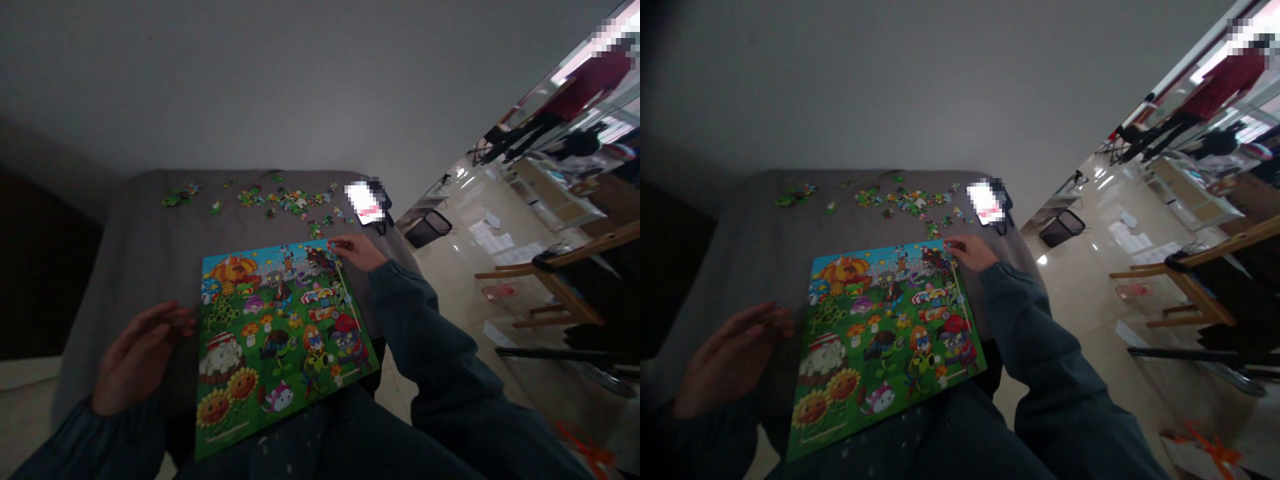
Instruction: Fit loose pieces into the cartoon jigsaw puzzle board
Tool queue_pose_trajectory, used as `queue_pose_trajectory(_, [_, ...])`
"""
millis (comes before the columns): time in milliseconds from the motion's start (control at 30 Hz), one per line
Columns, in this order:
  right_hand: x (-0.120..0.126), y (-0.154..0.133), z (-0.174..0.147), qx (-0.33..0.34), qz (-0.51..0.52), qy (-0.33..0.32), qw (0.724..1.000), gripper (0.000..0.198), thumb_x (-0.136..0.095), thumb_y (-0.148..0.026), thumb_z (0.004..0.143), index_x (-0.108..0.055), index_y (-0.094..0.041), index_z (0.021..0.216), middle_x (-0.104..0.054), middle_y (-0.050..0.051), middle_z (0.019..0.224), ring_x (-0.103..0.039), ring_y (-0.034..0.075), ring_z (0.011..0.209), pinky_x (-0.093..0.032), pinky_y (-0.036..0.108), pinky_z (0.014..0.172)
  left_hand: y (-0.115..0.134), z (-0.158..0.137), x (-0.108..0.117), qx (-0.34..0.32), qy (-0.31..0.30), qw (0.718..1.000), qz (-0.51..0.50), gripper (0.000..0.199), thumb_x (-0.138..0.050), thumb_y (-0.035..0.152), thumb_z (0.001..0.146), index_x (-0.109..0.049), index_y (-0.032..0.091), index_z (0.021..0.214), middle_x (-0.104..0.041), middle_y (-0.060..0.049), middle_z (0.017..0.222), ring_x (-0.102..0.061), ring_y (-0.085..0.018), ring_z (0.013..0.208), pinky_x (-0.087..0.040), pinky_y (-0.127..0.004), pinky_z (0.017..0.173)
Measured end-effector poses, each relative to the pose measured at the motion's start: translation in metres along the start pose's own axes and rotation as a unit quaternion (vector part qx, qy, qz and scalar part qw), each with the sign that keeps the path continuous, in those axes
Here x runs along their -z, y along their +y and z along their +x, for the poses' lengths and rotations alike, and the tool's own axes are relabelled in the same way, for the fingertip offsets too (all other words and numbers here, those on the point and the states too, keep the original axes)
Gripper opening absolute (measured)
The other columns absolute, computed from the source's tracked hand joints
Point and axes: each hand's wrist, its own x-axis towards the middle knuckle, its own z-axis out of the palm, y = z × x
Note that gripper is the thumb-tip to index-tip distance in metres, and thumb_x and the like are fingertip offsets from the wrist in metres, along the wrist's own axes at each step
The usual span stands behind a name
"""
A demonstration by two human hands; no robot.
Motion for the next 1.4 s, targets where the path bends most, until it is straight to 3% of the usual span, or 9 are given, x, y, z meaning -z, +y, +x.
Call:
queue_pose_trajectory(233, [-0.006, 0.016, 0.004, -0.008, -0.004, -0.025, 1.000, 0.018, -0.080, -0.027, 0.083, -0.082, -0.016, 0.097, -0.078, 0.005, 0.082, -0.069, 0.017, 0.072, -0.057, 0.031, 0.073, -0.002, 0.001, 0.000, -0.022, -0.007, 0.999, 0.032, 0.029, -0.088, 0.023, 0.066, -0.082, 0.028, 0.094, -0.081, 0.000, 0.091, -0.069, -0.018, 0.083, -0.058, -0.025, 0.074])
queue_pose_trajectory(433, [-0.004, 0.006, 0.001, 0.018, -0.011, -0.039, 0.999, 0.016, -0.077, -0.021, 0.084, -0.085, -0.021, 0.098, -0.079, 0.005, 0.094, -0.072, 0.021, 0.090, -0.056, 0.035, 0.086, -0.003, 0.002, 0.001, -0.032, -0.007, 0.997, 0.065, 0.026, -0.085, 0.026, 0.068, -0.080, 0.027, 0.094, -0.080, -0.003, 0.092, -0.069, -0.021, 0.084, -0.057, -0.030, 0.073])
queue_pose_trajectory(633, [0.000, 0.000, 0.001, 0.019, 0.009, -0.048, 0.999, 0.019, -0.071, -0.014, 0.086, -0.085, -0.023, 0.096, -0.080, 0.006, 0.100, -0.073, 0.021, 0.097, -0.055, 0.038, 0.095, 0.000, 0.000, -0.003, -0.023, -0.001, 0.998, 0.061, 0.028, -0.089, 0.026, 0.063, -0.082, 0.028, 0.091, -0.080, -0.002, 0.091, -0.069, -0.021, 0.084, -0.057, -0.027, 0.071])
queue_pose_trajectory(733, [0.001, 0.003, 0.000, -0.001, 0.034, -0.043, 0.998, 0.018, -0.070, -0.015, 0.086, -0.084, -0.020, 0.097, -0.080, 0.006, 0.096, -0.073, 0.020, 0.089, -0.059, 0.037, 0.088, 0.002, -0.001, -0.006, -0.013, 0.003, 0.999, 0.051, 0.030, -0.091, 0.026, 0.060, -0.083, 0.028, 0.088, -0.079, -0.001, 0.089, -0.068, -0.019, 0.083, -0.057, -0.025, 0.071])
queue_pose_trajectory(900, [0.002, 0.003, -0.006, -0.034, 0.097, -0.036, 0.994, 0.032, -0.070, -0.028, 0.087, -0.079, -0.022, 0.117, -0.081, 0.003, 0.093, -0.075, 0.018, 0.083, -0.063, 0.037, 0.082, 0.000, -0.001, -0.005, -0.010, 0.006, 0.999, 0.046, 0.027, -0.090, 0.027, 0.063, -0.083, 0.029, 0.089, -0.080, -0.002, 0.090, -0.068, -0.019, 0.084, -0.058, -0.024, 0.071])
queue_pose_trajectory(1000, [0.002, 0.003, -0.013, -0.050, 0.121, -0.012, 0.991, 0.029, -0.077, -0.038, 0.081, -0.080, -0.020, 0.103, -0.080, 0.004, 0.087, -0.076, 0.019, 0.081, -0.064, 0.037, 0.080, 0.000, -0.001, -0.004, -0.009, 0.004, 0.999, 0.047, 0.029, -0.092, 0.027, 0.061, -0.084, 0.029, 0.089, -0.080, -0.001, 0.090, -0.067, -0.019, 0.083, -0.058, -0.024, 0.072])
queue_pose_trajectory(1133, [-0.005, 0.005, -0.024, -0.071, 0.134, 0.037, 0.988, 0.035, -0.080, -0.050, 0.076, -0.074, -0.017, 0.085, -0.076, 0.005, 0.079, -0.070, 0.017, 0.067, -0.061, 0.031, 0.064, 0.002, -0.002, -0.007, -0.006, 0.005, 0.999, 0.045, 0.032, -0.095, 0.030, 0.056, -0.084, 0.029, 0.086, -0.079, 0.000, 0.087, -0.066, -0.018, 0.082, -0.058, -0.023, 0.070])
queue_pose_trajectory(1267, [-0.016, 0.007, -0.032, -0.087, 0.135, 0.078, 0.984, 0.038, -0.080, -0.052, 0.073, -0.069, -0.018, 0.084, -0.072, 0.003, 0.073, -0.065, 0.014, 0.059, -0.055, 0.026, 0.051, 0.005, -0.004, -0.010, -0.004, 0.010, 0.999, 0.046, 0.035, -0.097, 0.031, 0.050, -0.084, 0.029, 0.083, -0.080, 0.000, 0.086, -0.067, -0.018, 0.082, -0.058, -0.022, 0.068])
queue_pose_trajectory(1400, [-0.025, 0.006, -0.032, -0.091, 0.125, 0.110, 0.982, 0.038, -0.077, -0.052, 0.076, -0.070, -0.018, 0.092, -0.071, 0.002, 0.073, -0.061, 0.013, 0.055, -0.051, 0.024, 0.046, 0.004, -0.004, -0.009, -0.006, 0.005, 0.999, 0.047, 0.034, -0.096, 0.030, 0.054, -0.085, 0.029, 0.085, -0.080, 0.000, 0.088, -0.068, -0.018, 0.084, -0.058, -0.022, 0.071])
